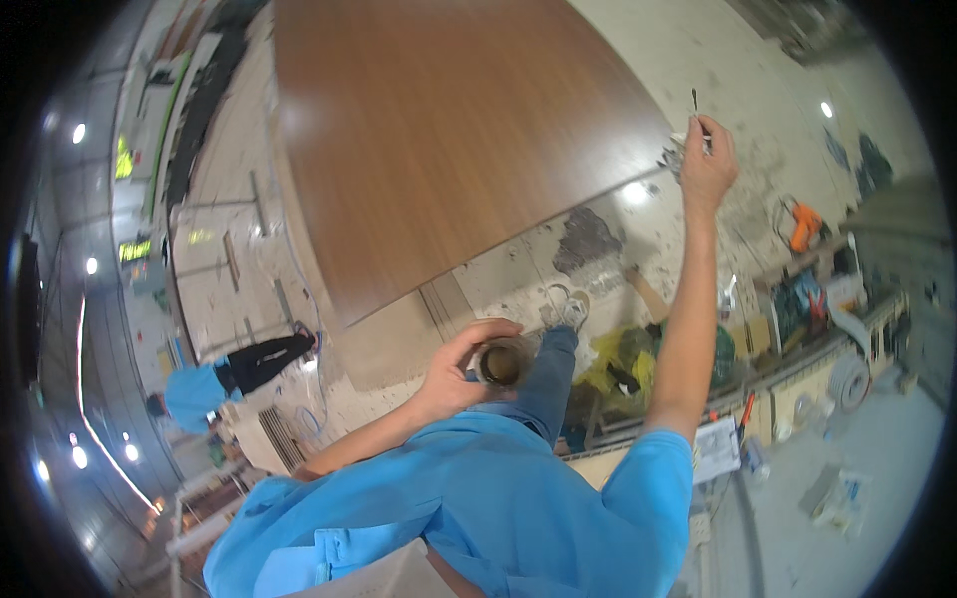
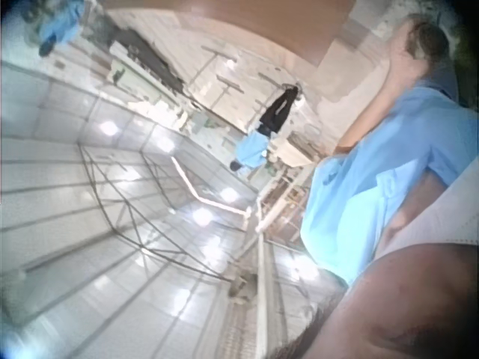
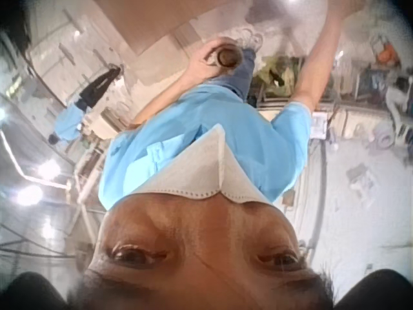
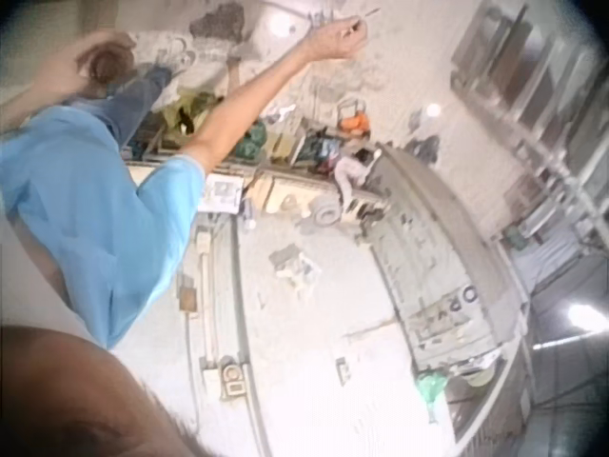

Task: The person applies a liquid finish to the edges of a large wooden panel using a small brush, then wipes the surface with a cloth. Another person also wipes the panel. The work occurs in a workshop with tools and materials visible.

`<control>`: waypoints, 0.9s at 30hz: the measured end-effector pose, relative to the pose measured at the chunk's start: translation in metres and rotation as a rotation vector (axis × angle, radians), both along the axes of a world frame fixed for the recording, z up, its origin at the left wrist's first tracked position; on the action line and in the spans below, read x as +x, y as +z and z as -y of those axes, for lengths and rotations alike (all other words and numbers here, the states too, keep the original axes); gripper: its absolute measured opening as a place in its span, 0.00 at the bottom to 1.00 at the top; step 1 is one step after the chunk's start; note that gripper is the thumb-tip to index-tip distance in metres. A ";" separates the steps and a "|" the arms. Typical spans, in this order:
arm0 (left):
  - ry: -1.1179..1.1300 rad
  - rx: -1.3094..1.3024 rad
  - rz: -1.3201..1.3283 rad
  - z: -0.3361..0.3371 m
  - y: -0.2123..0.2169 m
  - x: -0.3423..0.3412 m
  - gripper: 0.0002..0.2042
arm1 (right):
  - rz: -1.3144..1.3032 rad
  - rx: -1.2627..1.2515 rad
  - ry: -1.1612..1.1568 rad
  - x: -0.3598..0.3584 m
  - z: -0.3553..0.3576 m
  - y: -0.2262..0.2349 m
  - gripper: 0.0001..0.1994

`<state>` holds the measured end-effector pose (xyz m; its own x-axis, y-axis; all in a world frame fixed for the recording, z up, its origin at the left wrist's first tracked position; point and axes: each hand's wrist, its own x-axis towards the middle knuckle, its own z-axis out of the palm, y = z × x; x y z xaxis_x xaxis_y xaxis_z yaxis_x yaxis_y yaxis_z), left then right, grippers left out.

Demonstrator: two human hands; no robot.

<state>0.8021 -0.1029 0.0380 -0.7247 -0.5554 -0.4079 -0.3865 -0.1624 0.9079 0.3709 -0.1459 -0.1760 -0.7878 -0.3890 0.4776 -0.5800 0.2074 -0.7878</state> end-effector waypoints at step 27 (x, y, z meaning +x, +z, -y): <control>0.506 -0.185 -0.284 -0.047 -0.010 0.359 0.37 | -0.318 0.099 1.044 0.697 0.076 -0.002 0.06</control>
